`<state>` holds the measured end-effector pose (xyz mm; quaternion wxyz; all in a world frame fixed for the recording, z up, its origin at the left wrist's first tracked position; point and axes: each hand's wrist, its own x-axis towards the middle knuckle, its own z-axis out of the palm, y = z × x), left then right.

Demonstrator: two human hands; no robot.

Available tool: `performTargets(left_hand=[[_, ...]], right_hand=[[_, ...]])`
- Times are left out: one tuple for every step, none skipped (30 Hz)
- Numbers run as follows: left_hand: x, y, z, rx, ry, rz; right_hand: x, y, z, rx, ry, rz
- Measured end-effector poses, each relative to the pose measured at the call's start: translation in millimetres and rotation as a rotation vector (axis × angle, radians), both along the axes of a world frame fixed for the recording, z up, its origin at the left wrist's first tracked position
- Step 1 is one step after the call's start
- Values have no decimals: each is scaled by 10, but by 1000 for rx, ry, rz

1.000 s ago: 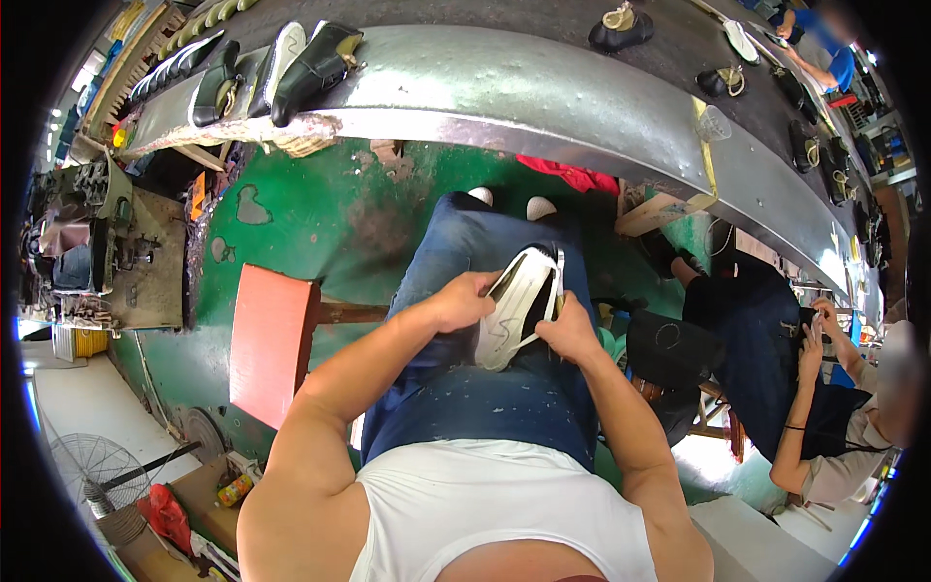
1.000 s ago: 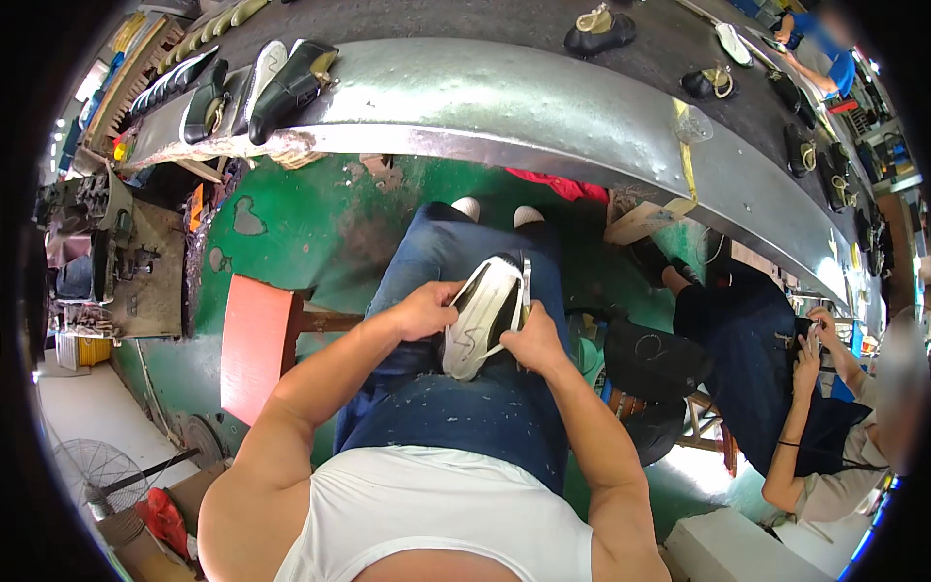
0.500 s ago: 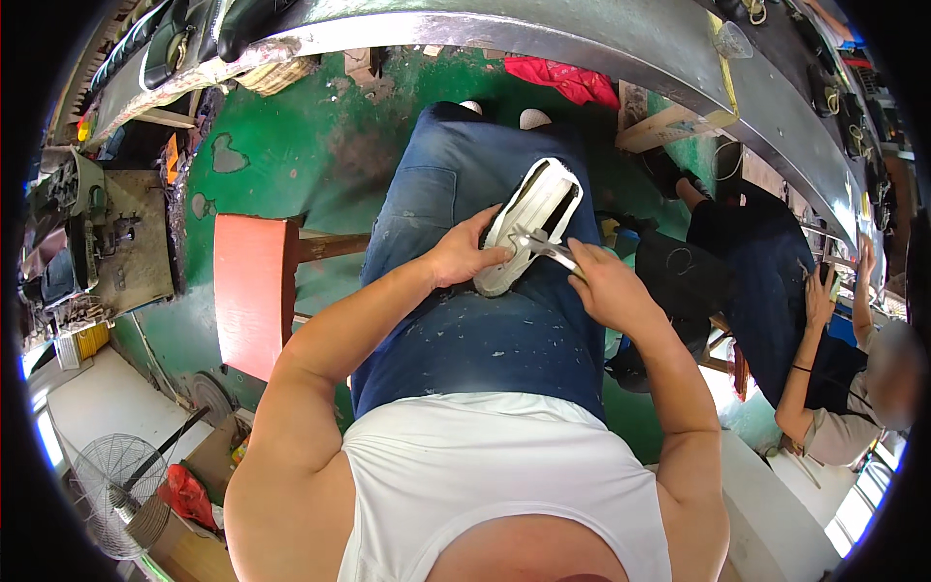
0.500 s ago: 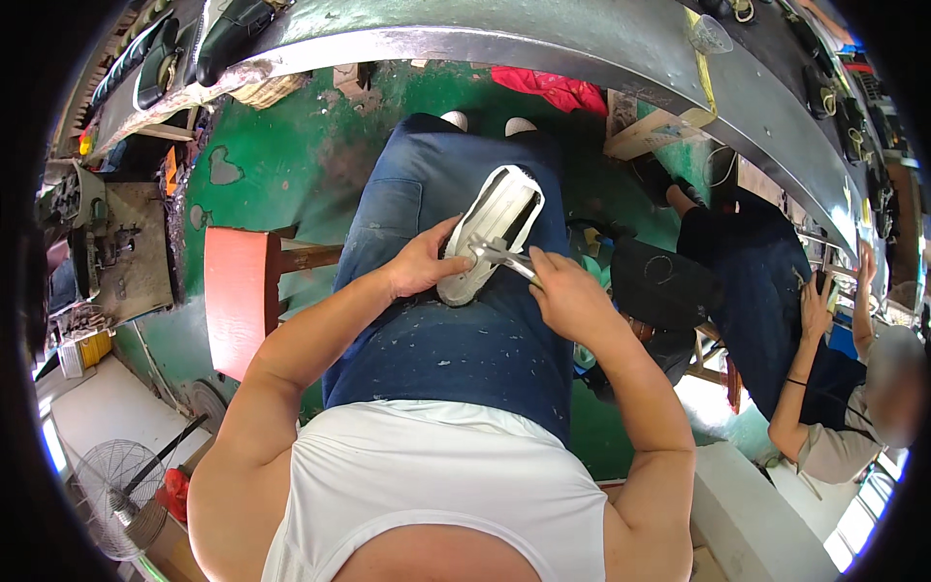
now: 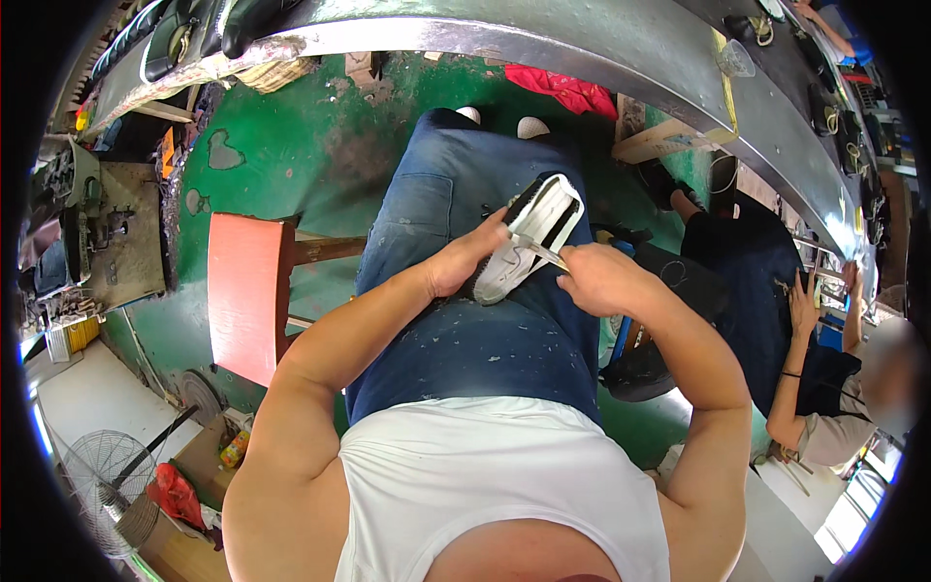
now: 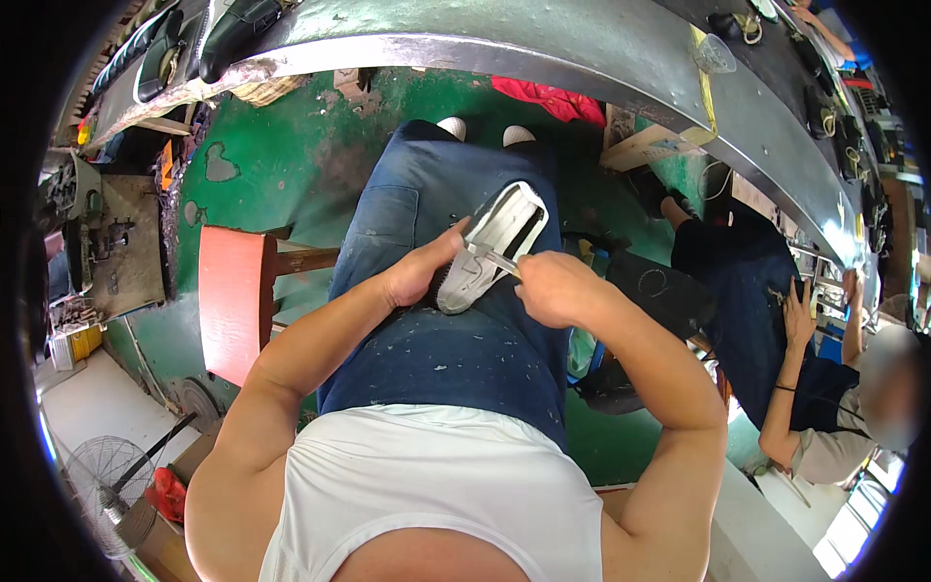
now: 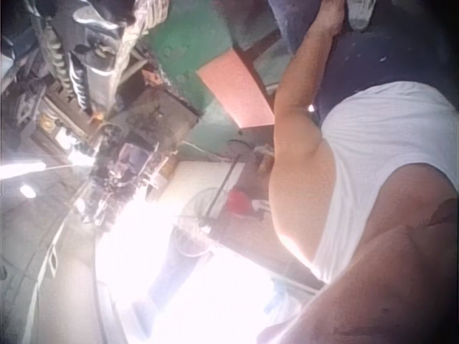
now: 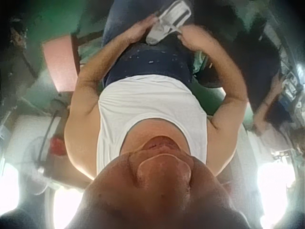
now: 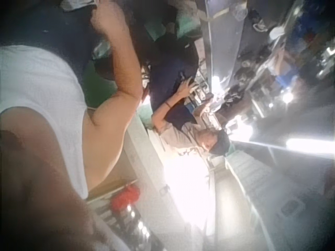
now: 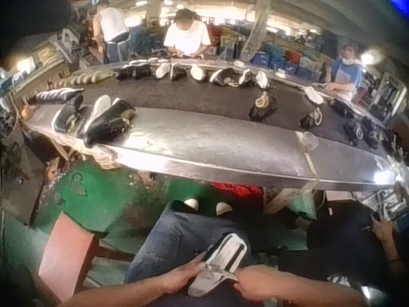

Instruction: Trim and shape the sole of a shoe using pincers and a small tool at a shoe manufacturing station.

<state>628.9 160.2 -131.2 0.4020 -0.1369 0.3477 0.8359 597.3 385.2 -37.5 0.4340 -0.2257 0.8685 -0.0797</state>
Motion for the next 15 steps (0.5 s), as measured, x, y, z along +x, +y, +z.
performTargets(left_hand=[[23, -34, -107, -327, 392, -140], [47, -55, -170, -651, 780, -283], [6, 0, -113, -790, 712, -329], [-50, -20, -48, -792, 708, -323], [-151, -36, 48, -822, 768, -383], [-215, -49, 154, -848, 828, -451], [-230, -116, 270, -1025, 1027, -537], [-208, -166, 397, -1013, 1027, -550], [-221, -210, 515, -1151, 1205, -716], [-209, -248, 572, -1284, 1384, -884], [-135, -290, 460, -1326, 1455, -831], [-92, -282, 370, -1317, 1465, -840], [-57, -274, 287, -1349, 1502, -771], [-33, -268, 273, -1386, 1532, -699], [-16, -262, 259, -1384, 1534, -703]], right_hand=[[-18, 74, 13, 3, 1, 6], [-22, 185, 38, -110, -85, -45], [-40, 293, 51, -228, -169, -91], [8, 400, 94, -227, -172, -84], [91, 518, 174, -278, -91, -158], [147, 579, 234, -329, -12, -240], [137, 594, 274, -326, -14, -249], [170, 615, 328, -301, 134, -256], [165, 638, 354, -276, 286, -257], [165, 638, 336, -272, 284, -267], [136, 598, 285, -234, 371, -198], [119, 573, 202, -193, 454, -134], [88, 569, 75, -192, 540, -36], [35, 519, 58, -193, 539, -42], [-17, 446, 52, -116, 551, 55]])
